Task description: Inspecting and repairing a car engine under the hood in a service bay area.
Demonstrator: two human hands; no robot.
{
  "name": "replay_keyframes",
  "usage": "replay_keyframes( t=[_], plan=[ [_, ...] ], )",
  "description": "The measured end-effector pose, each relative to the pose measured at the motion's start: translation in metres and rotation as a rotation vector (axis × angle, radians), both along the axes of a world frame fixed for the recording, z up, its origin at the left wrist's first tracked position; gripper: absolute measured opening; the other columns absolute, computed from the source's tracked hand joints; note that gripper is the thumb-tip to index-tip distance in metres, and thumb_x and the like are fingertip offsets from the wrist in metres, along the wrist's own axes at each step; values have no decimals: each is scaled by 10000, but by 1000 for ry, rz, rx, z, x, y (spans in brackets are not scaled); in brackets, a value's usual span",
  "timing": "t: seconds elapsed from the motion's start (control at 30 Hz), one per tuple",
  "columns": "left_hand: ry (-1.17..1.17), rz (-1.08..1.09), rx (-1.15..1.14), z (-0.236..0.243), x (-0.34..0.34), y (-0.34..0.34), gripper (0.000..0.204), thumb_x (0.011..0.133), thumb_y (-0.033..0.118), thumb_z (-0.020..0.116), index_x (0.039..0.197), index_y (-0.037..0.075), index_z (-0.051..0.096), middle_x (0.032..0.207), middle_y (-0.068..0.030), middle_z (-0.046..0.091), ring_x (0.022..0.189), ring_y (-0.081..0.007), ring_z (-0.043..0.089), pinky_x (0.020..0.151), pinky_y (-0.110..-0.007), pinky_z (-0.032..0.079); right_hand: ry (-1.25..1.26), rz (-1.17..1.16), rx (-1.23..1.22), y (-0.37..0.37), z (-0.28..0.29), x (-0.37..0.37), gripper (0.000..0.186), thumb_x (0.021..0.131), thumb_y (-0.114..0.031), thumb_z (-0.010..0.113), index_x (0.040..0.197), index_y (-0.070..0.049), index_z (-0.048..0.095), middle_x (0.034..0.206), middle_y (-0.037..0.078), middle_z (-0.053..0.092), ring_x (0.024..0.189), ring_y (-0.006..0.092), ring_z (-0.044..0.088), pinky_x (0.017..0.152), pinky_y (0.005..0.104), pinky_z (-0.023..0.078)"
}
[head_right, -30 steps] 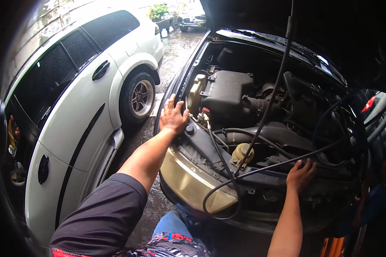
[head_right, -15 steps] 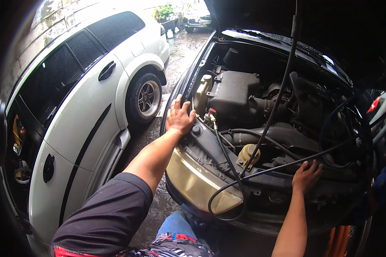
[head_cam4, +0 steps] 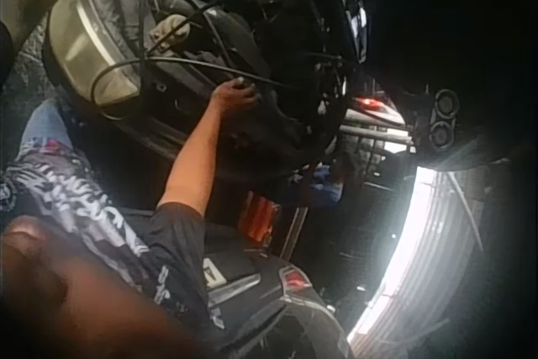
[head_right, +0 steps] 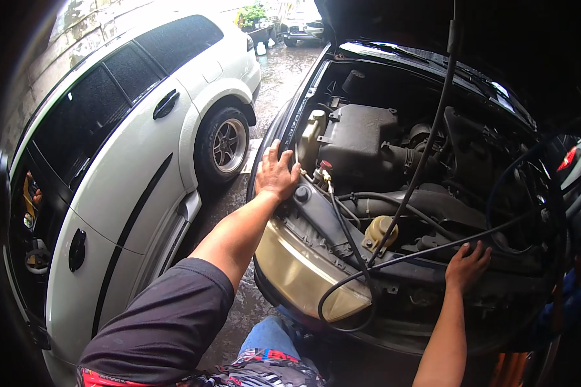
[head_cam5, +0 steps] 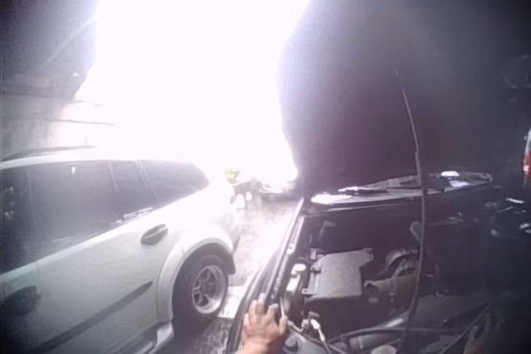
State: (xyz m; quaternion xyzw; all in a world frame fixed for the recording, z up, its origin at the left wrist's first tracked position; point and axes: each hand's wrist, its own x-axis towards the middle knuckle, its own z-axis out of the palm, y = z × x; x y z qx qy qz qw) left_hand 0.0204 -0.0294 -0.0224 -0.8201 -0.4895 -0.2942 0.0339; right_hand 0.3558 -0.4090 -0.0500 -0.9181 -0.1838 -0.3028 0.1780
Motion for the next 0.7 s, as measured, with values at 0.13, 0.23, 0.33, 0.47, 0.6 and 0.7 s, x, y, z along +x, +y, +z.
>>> replay_keyframes(
  t=[0.13, 0.23, 0.33, 0.47, 0.6, 0.7],
  plan=[
    [11, 1, 0, 1, 0, 0, 489, 917, 442, 558, 1333, 188, 530, 1556, -124, 273, 1408, -335, 301, 1121, -474, 308, 6, -19, -21, 0, 0, 1, 472, 1004, -349, 491, 1361, -42, 517, 1473, 263, 398, 1367, 413, 387, 1131, 491, 342],
    [16, 4, -24, 2, -1, 0, 493, 920, 445, 555, 1342, 191, 525, 1558, -123, 267, 1412, -334, 298, 1121, -475, 307, 4, -21, -18, 0, -3, 2, 471, 1003, -347, 491, 1363, -45, 515, 1476, 260, 396, 1370, 411, 384, 1131, 490, 342],
    [4, -3, -30, 0, -1, 0, 496, 919, 446, 554, 1343, 190, 526, 1560, -124, 264, 1415, -333, 291, 1118, -477, 306, -21, -20, -23, -3, -6, 6, 471, 1002, -346, 493, 1365, -46, 513, 1476, 257, 397, 1368, 411, 386, 1130, 490, 343],
    [15, -5, -29, 0, -1, 1, 498, 917, 443, 555, 1344, 188, 528, 1560, -127, 264, 1420, -332, 283, 1114, -474, 308, -15, -11, -15, -3, -8, 7, 469, 999, -344, 499, 1363, -49, 515, 1473, 258, 401, 1362, 413, 392, 1128, 490, 346],
    [11, -2, -38, 1, -1, 1, 497, 917, 443, 555, 1342, 186, 529, 1560, -129, 264, 1420, -332, 284, 1113, -476, 308, -36, -18, -13, -2, -9, 9, 463, 996, -343, 504, 1361, -58, 518, 1463, 258, 413, 1350, 415, 408, 1122, 490, 354],
    [7, -6, -26, 1, -1, 0, 493, 917, 443, 556, 1336, 185, 531, 1553, -132, 271, 1421, -333, 283, 1113, -477, 310, -49, -22, -20, -2, -10, 11, 461, 997, -345, 501, 1359, -61, 520, 1459, 257, 418, 1344, 413, 417, 1118, 490, 359]
  ],
)
